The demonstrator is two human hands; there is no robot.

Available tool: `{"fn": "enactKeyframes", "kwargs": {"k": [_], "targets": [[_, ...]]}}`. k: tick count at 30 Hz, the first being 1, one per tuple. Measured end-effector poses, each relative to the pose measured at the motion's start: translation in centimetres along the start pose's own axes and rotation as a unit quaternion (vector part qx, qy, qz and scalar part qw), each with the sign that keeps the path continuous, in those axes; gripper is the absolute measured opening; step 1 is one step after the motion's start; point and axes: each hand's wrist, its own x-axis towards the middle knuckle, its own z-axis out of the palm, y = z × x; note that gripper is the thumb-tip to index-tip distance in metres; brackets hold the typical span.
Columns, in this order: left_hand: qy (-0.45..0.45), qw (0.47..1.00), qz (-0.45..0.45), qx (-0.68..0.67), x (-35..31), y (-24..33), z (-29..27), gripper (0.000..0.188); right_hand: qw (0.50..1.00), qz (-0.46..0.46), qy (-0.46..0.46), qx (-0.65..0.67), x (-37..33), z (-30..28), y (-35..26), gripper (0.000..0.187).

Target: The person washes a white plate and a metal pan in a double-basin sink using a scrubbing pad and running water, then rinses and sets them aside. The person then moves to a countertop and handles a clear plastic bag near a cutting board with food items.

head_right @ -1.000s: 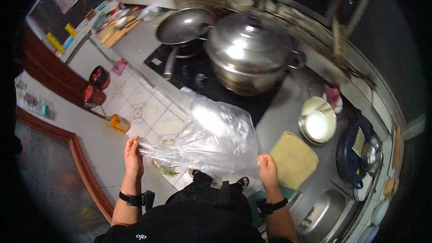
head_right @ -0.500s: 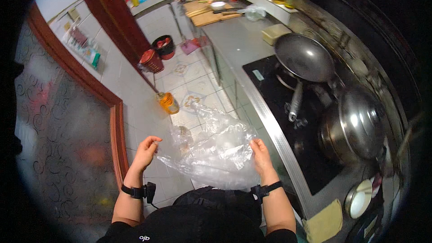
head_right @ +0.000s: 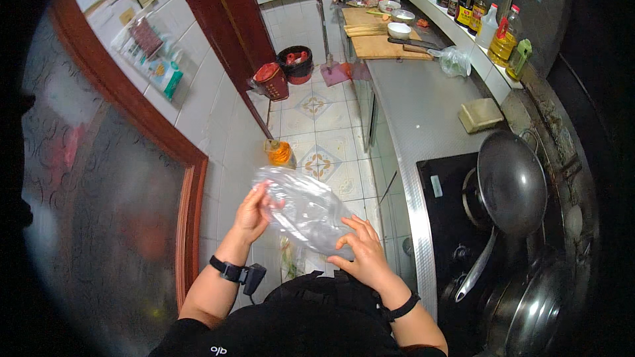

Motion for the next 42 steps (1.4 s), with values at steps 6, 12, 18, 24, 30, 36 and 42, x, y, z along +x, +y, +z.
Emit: {"fn": "enactKeyframes", "kwargs": {"k": [6,12,18,24,30,36,42], "targets": [[0.011,0.991,0.022,-0.131,4.2,0.9,1.0,0.022,0.993,0.109,0.015,0.051,5.5,-0.6,4.3,0.021],[0.02,0.994,0.012,-0.11,7.0,1.4,2.5,0.021,0.947,0.261,-0.099,0.157,11.1,2.2,7.7,0.033],[-0.037,0.994,-0.005,-0.102,11.8,2.4,1.3,0.015,0.934,0.24,-0.188,0.186,15.5,3.4,10.7,0.031],[-0.037,0.992,-0.003,-0.123,18.7,5.2,-0.4,0.016,0.885,0.331,-0.194,0.263,22.2,4.1,13.3,0.03],[-0.071,0.994,-0.033,-0.081,26.1,7.9,-0.4,0.014,0.871,0.299,-0.308,0.239,29.6,7.6,15.6,0.027],[-0.069,0.994,-0.044,-0.066,32.8,12.1,-2.3,0.033,0.864,0.369,-0.135,0.314,33.9,7.7,17.8,0.025],[-0.082,0.985,-0.115,-0.101,37.9,11.0,-1.1,0.029,0.813,0.42,-0.244,0.321,38.5,7.9,19.7,0.032]]}}
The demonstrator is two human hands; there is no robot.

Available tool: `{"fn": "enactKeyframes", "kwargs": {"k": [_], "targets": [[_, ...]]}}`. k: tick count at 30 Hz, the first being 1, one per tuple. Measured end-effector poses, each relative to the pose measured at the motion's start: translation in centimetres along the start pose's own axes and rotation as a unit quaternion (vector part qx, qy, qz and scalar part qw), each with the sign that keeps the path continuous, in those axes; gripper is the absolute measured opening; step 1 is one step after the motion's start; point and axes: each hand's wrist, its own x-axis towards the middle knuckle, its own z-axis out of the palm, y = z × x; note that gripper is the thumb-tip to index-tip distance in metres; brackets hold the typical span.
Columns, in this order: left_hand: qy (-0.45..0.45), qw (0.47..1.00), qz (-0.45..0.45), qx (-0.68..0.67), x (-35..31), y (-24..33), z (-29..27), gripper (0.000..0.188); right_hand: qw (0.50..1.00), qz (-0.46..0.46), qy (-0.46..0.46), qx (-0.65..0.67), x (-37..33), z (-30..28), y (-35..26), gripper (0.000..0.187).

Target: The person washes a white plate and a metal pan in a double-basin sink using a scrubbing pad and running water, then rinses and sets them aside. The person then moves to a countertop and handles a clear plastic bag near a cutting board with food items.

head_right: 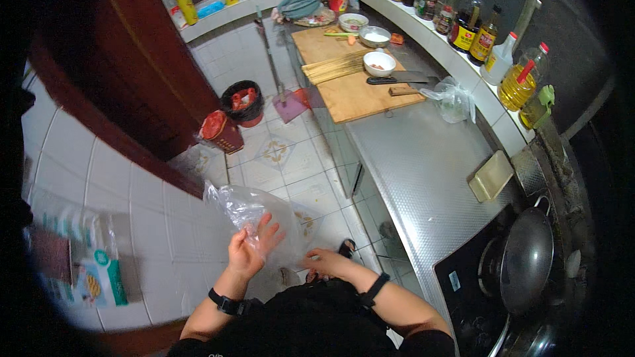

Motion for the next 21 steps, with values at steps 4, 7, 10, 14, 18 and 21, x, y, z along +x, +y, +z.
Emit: {"fn": "enactKeyframes", "kwargs": {"k": [4,7,10,14,18,21], "targets": [[-0.029,0.999,-0.021,-0.014,3.8,-0.1,0.5,0.034,0.99,-0.037,-0.089,-0.106,5.4,-2.3,-1.4,0.028],[-0.027,0.997,0.062,0.031,6.8,2.7,0.0,0.035,0.993,-0.118,0.003,-0.019,7.3,-5.9,-2.9,0.024],[0.057,0.987,0.151,-0.025,9.6,6.6,-1.5,0.03,0.967,-0.115,0.17,-0.15,8.3,-10.7,-4.5,0.026],[0.196,0.94,0.276,-0.037,12.6,10.7,-3.9,0.017,0.947,-0.137,0.256,-0.14,8.4,-16.6,-5.8,0.021],[0.274,0.918,0.286,-0.026,14.8,12.7,-4.4,0.024,0.948,-0.131,0.291,-0.009,8.5,-21.7,-8.5,0.012],[0.214,0.937,0.274,0.03,17.0,13.5,-2.8,0.027,0.94,-0.111,0.316,0.07,8.2,-24.1,-9.9,0.007]]}}
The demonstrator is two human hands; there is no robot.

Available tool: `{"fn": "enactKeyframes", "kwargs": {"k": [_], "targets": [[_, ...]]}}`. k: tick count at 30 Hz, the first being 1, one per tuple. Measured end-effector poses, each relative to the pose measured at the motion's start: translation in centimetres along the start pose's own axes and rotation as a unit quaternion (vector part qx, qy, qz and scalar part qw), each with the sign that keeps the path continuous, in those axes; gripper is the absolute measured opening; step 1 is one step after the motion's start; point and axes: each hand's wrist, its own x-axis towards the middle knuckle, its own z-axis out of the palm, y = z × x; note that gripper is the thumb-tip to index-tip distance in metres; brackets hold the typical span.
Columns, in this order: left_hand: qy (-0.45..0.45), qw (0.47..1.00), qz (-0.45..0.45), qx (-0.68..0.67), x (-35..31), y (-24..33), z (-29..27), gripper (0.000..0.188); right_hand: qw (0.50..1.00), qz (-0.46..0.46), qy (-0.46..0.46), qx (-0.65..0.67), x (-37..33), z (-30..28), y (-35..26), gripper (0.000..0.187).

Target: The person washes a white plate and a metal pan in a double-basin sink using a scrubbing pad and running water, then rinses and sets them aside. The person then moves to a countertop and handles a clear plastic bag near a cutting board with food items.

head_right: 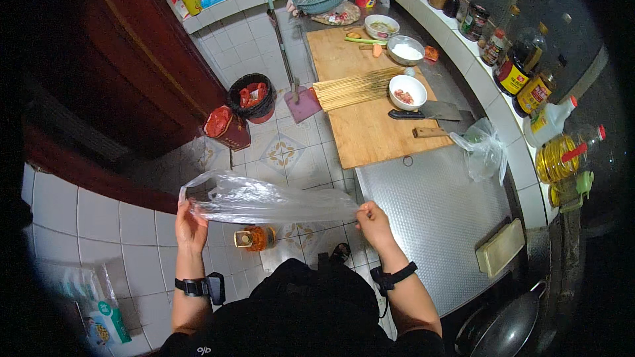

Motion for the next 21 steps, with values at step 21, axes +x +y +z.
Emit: {"fn": "enactKeyframes", "kwargs": {"k": [21], "targets": [[-0.255,0.954,0.062,0.145,22.7,1.3,16.3,0.016,0.98,-0.03,0.094,0.175,3.1,1.9,-3.3,0.008]]}}
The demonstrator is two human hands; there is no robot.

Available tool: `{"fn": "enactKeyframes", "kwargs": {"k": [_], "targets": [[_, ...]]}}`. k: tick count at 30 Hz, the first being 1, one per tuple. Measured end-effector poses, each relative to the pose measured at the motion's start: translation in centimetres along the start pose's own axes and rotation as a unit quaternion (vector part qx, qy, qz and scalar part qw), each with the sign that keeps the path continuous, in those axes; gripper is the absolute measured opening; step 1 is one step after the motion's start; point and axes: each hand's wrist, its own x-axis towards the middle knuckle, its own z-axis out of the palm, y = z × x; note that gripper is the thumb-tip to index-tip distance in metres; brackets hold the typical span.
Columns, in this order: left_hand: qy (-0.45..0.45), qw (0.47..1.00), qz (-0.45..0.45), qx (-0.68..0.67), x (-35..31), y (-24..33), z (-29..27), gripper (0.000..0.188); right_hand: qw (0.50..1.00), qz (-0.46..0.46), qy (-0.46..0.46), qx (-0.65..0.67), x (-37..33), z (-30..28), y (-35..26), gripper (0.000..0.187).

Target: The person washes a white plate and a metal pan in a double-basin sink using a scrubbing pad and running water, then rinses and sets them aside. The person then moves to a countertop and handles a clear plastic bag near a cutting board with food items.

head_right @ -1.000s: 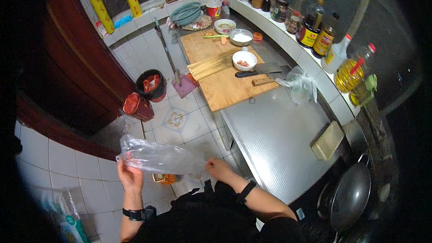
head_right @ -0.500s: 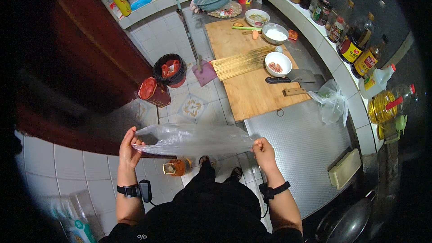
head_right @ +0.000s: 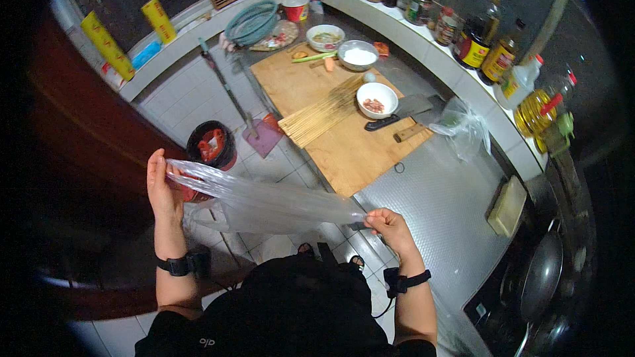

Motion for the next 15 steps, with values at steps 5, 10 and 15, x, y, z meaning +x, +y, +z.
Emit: {"fn": "enactKeyframes", "kwargs": {"k": [5,10,15], "targets": [[-0.038,0.998,-0.056,0.002,4.0,-1.0,0.1,0.023,0.997,-0.05,0.061,-0.003,-1.4,2.7,-0.5,0.01],[-0.074,0.994,-0.064,0.049,6.5,-2.2,-0.7,0.03,0.967,-0.154,0.191,-0.068,-1.2,4.2,-0.9,0.006],[-0.107,0.974,-0.155,0.128,9.0,-2.3,-1.7,0.032,0.944,-0.212,0.253,-0.009,-0.8,5.0,-2.8,0.007]]}}
